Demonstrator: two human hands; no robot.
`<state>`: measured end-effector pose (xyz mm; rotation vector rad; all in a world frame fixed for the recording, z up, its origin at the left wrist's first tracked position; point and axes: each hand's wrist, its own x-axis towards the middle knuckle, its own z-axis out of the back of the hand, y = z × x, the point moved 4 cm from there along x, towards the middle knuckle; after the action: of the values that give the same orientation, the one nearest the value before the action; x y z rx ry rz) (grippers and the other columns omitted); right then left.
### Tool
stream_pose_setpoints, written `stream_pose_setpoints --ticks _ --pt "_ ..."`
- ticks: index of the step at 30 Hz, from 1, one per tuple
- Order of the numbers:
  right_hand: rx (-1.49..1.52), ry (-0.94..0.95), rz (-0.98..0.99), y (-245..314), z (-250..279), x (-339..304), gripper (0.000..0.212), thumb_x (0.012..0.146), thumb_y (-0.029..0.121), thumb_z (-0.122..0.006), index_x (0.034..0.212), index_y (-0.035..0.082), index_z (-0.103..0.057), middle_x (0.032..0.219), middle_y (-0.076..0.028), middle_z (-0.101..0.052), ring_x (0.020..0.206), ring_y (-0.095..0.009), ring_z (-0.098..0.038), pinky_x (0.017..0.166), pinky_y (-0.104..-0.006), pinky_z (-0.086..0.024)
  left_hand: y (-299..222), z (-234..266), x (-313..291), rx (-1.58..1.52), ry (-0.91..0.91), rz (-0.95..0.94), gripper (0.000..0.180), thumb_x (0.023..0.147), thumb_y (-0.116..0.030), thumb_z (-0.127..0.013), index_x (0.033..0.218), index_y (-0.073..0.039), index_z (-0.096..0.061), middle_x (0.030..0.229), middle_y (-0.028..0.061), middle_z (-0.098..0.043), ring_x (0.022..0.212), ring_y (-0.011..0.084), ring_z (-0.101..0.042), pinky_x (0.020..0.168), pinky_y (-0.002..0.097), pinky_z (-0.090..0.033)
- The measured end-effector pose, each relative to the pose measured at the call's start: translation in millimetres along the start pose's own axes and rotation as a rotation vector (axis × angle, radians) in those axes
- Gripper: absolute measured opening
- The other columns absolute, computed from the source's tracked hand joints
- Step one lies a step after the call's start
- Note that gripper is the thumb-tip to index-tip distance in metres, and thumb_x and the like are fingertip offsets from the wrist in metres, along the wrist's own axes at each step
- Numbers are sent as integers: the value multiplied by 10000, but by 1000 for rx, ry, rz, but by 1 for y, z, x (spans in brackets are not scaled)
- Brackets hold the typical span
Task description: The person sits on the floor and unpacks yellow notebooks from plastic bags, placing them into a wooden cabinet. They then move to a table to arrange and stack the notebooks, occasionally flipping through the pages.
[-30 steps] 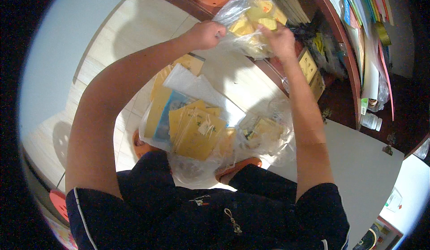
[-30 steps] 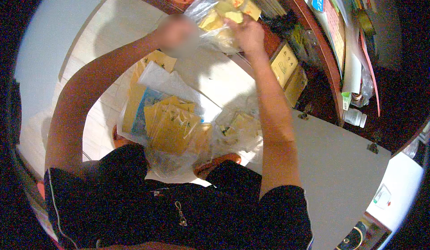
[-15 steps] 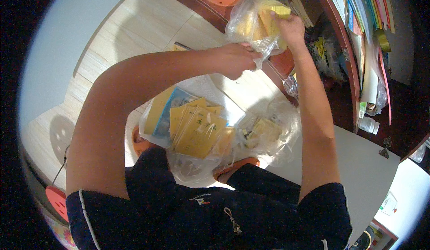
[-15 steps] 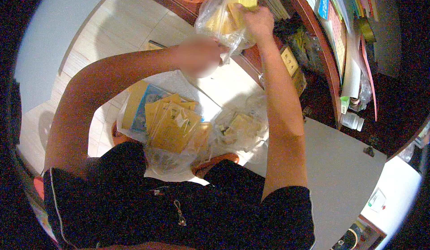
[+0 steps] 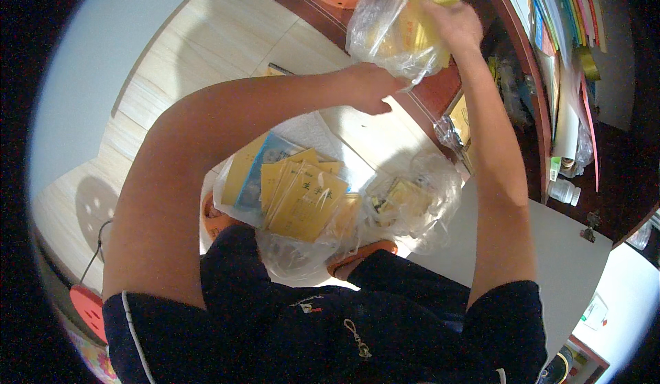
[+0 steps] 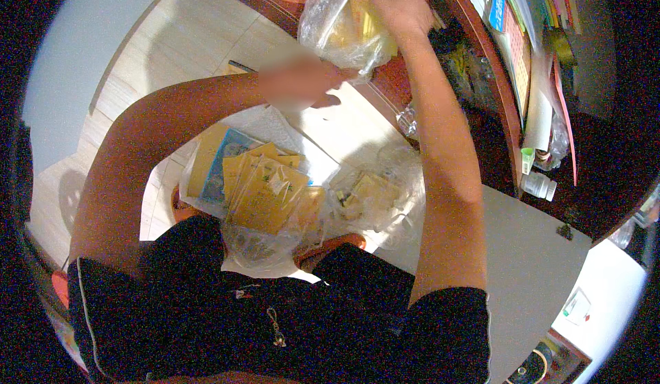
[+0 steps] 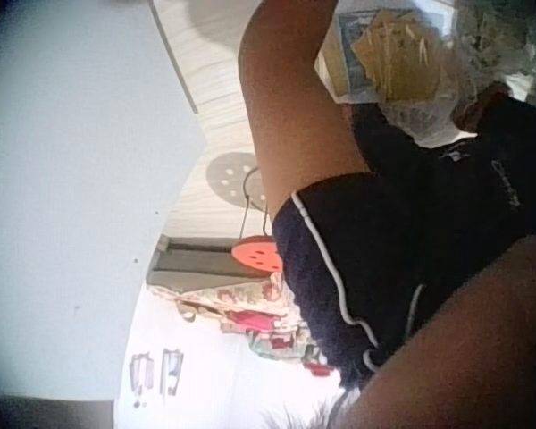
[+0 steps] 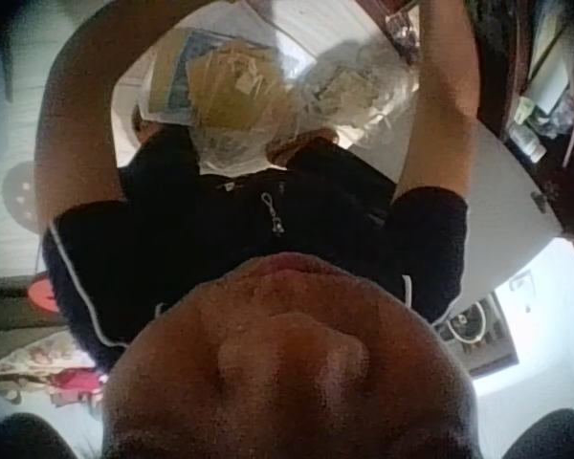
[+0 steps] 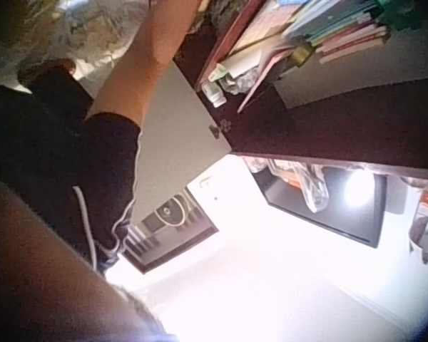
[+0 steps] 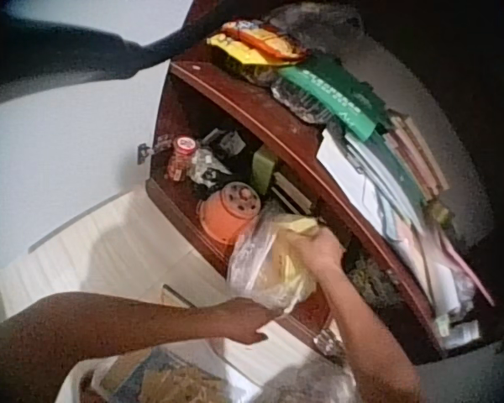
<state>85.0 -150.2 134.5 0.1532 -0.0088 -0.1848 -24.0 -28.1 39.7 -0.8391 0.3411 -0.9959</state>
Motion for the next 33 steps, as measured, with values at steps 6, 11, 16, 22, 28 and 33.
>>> stream_pose_setpoints --ticks 6,11,16,22,28,33 --pt "432 -229 168 -33 10 -94 410 627 309 -701 874 -8 -622 781 -166 -653 715 -251 -652 659 -346 -511 48 3 -9 -582 101 191 364 793 -374 -611 942 -42 -610 790 62 -623 746 148 -592 657 306 -461" --pt "108 -363 546 -28 -4 -165 271 581 258 -710 623 72 -517 596 -113 -504 582 -288 -509 554 -399 -420 40 -7 -30 -1361 -101 427 422 878 -436 -469 1147 -116 -522 972 31 -605 773 123 -596 671 266 -464" --pt "154 -217 697 -2 -37 -225 375 516 167 -727 860 68 -611 731 -43 -564 686 -235 -529 674 -364 -420 7 -36 -72 -1716 -193 583 487 861 -413 -496 1204 -68 -458 1117 85 -544 970 178 -568 761 310 -492" --pt "195 -22 626 28 -73 -272 486 535 267 -741 958 78 -593 866 -49 -573 874 -231 -520 815 -391 -383 16 -65 -122 -1666 -307 688 439 765 -93 -575 1179 -11 -455 1093 106 -563 960 207 -577 777 330 -488" --pt "510 56 525 38 -59 -266 435 605 228 -709 989 66 -587 1083 -93 -548 1048 -260 -477 954 -398 -323 23 -32 -129 -1585 -195 703 482 725 -71 -580 1182 7 -448 1061 119 -589 889 242 -613 774 368 -515" --pt "538 -295 268 -28 -38 -223 279 748 115 -624 1019 51 -601 1159 -128 -535 1072 -276 -474 921 -378 -346 11 -13 -114 -1639 -133 631 523 713 -80 -595 1201 13 -430 1075 127 -582 934 241 -603 821 364 -502"
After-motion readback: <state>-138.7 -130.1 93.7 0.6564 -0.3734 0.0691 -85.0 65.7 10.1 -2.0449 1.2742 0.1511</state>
